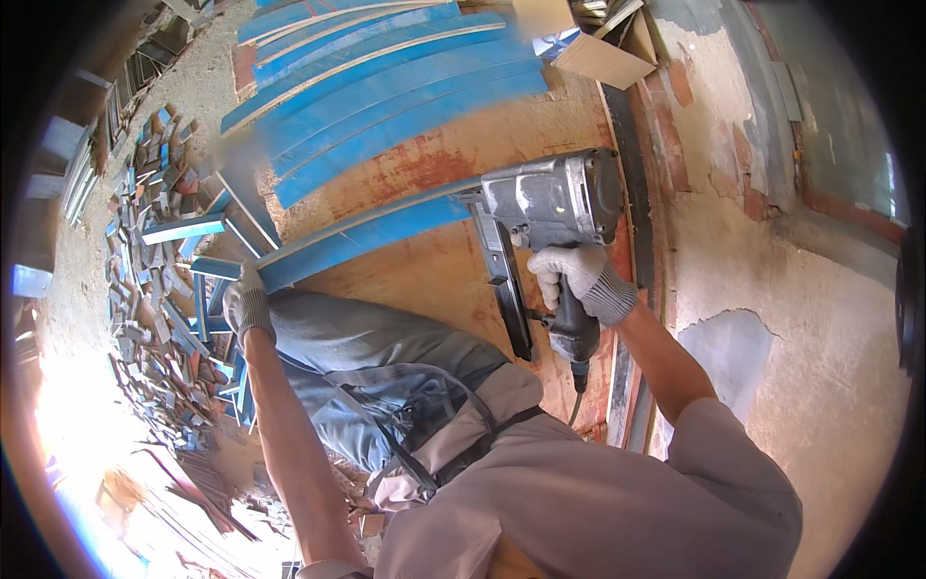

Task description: The person is nailing blue wooden planks onto a wooden structure using a nail gun. They repeatedly pick up planks, position them, and secure them with the nail gun.

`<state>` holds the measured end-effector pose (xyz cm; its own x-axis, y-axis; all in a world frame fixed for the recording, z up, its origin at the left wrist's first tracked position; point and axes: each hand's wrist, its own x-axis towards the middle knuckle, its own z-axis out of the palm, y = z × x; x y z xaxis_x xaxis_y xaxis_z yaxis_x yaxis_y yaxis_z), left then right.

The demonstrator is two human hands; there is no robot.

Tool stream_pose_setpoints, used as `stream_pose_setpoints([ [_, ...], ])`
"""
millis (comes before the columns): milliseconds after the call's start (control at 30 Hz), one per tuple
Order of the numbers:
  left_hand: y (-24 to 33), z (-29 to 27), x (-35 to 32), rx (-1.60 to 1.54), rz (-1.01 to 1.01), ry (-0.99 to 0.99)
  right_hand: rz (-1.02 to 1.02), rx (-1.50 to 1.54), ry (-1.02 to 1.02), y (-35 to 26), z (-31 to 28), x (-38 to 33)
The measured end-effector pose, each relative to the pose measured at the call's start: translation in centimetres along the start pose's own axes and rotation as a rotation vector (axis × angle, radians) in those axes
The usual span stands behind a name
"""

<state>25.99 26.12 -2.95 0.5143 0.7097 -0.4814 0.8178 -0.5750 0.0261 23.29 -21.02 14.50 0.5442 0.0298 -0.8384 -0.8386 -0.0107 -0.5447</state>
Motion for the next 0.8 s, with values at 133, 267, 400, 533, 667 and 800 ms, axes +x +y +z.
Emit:
stream_pose_setpoints([
  [133, 1.4, -1.3, -3.2, -0.647, 0.037, -0.226, -0.058, 0.028, 0.022, 1.5, -1.3, -0.7],
  [267, 2.2, 2.5, -6.5, -1.020, 0.172, -0.402, -0.098, -0.139, 0.080, 1.1, -2.4, -2.2],
  [400, 5.6, 4.5, -12.7, -1.127, -0.144, -0.669, -0.036, -0.269, 0.056, 1.6, -3.4, -3.7],
  [533, 5.5, 6.3, -13.6, -1.061, -0.025, -0.730, -0.195, -0.519, 0.062, 3.8, -4.6, -3.1],
  [667, 5.6, 6.5, -13.1, -1.089, -0.066, -0.721, -0.227, -0.634, -0.004, 4.2, -4.3, -2.2],
  [800, 5.0, 6.9, -12.7, -1.113, -0.066, -0.710, -0.383, -0.616, -0.094, 5.2, -4.5, -0.6],
])
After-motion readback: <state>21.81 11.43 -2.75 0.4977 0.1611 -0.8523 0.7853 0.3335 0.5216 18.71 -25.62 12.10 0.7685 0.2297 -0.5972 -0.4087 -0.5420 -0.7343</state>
